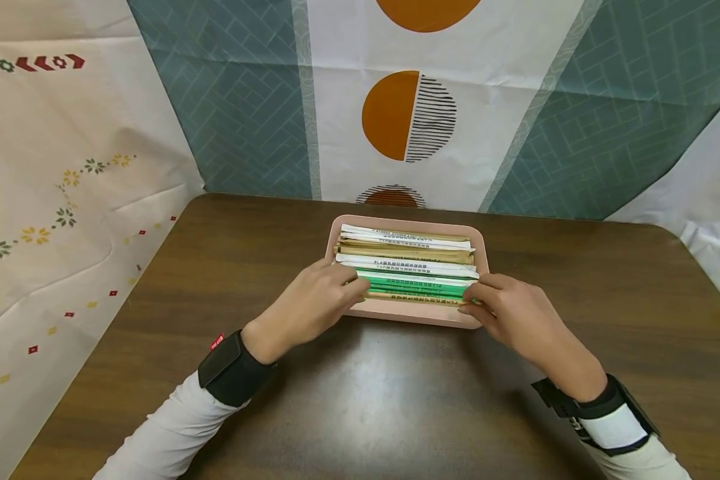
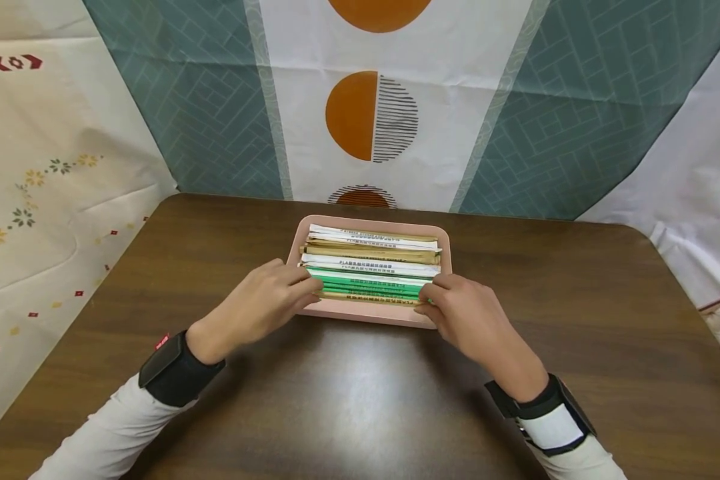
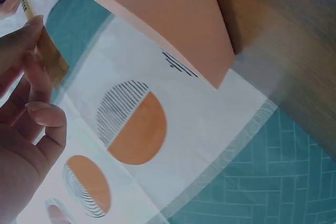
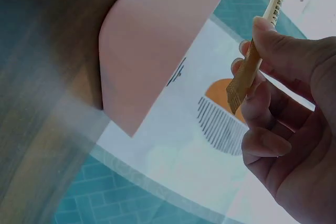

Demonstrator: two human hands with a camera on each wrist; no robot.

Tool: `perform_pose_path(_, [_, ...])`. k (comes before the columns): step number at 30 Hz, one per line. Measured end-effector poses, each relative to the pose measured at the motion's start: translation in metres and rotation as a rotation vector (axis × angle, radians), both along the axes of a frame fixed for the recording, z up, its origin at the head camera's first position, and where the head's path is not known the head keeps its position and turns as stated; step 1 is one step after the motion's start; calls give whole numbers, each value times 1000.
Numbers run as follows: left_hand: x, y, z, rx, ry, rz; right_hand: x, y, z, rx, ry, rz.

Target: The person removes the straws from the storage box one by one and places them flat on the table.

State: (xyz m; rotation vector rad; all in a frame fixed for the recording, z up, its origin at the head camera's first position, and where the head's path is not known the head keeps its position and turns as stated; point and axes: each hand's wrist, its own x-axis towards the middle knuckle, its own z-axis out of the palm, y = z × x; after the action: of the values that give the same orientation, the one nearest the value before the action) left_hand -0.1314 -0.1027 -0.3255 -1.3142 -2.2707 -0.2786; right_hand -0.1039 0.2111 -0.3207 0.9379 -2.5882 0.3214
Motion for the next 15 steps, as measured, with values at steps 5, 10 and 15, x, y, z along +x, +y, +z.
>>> perform_pose_path(5, [22,-3,0,-23,31,-50,17,4,0,13,6,80])
perform_pose_path(10, [37,-4,-10,-51,15,-57,33,4,1,59,-110,111])
perform_pose_path(15, [40,-2,-29,-116,-9,-62,40,-2,-7,123,-192,42])
